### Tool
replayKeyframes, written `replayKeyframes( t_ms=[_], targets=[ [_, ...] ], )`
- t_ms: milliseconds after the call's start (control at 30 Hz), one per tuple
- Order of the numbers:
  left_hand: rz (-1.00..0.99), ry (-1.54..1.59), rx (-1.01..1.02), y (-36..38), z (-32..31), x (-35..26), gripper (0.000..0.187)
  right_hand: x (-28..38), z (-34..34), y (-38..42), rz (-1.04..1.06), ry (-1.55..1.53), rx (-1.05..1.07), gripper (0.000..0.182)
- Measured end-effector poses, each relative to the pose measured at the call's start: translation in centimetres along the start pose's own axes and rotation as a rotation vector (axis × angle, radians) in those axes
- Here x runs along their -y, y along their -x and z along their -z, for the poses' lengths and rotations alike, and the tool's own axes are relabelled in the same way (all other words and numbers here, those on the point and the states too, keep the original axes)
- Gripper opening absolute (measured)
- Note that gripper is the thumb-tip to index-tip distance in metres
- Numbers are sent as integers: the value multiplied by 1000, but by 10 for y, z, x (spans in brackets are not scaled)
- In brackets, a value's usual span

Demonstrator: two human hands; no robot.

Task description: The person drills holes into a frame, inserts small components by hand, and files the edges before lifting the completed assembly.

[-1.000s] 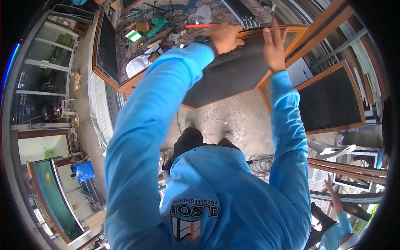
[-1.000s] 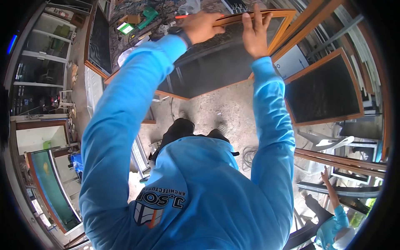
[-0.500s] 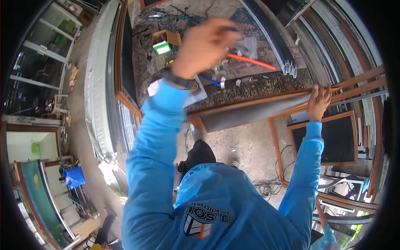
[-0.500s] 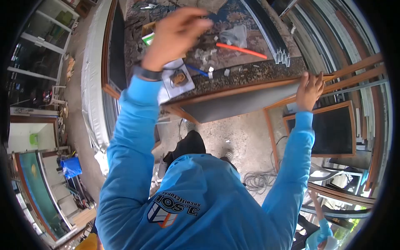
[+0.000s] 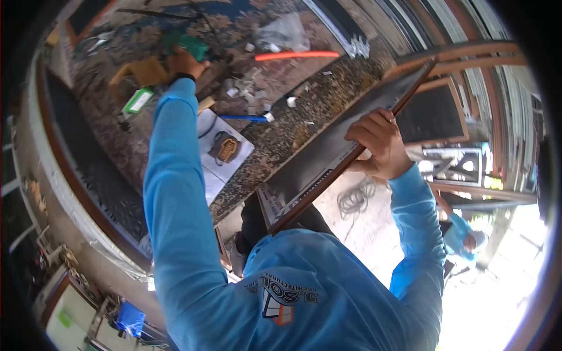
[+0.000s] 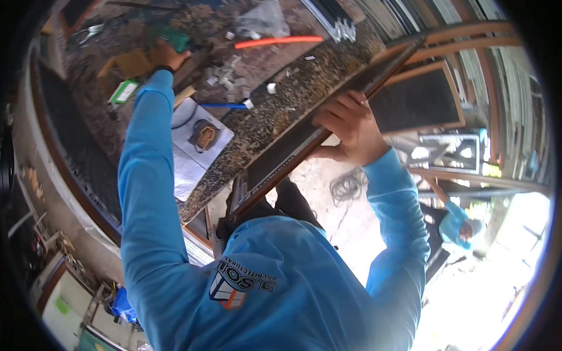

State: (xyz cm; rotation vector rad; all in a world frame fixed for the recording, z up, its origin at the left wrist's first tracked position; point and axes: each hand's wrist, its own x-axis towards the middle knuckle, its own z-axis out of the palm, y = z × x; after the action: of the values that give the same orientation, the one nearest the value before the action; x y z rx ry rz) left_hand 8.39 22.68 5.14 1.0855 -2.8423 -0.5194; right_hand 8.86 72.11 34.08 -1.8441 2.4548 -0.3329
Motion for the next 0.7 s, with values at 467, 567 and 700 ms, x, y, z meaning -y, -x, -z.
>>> replayKeyframes(
  t_ms=[467, 567, 700],
  targets=[
    [-253, 1208, -352, 72, 162, -44, 79, 1, 0, -6, 73, -61, -80, 55],
    [-231, 1277, -320, 202, 287, -115, 88, 3, -7, 0, 107, -96, -151, 49],
    [-395, 981, -180, 294, 372, -118, 58, 20, -29, 1, 249, -280, -256, 44]
  ],
)
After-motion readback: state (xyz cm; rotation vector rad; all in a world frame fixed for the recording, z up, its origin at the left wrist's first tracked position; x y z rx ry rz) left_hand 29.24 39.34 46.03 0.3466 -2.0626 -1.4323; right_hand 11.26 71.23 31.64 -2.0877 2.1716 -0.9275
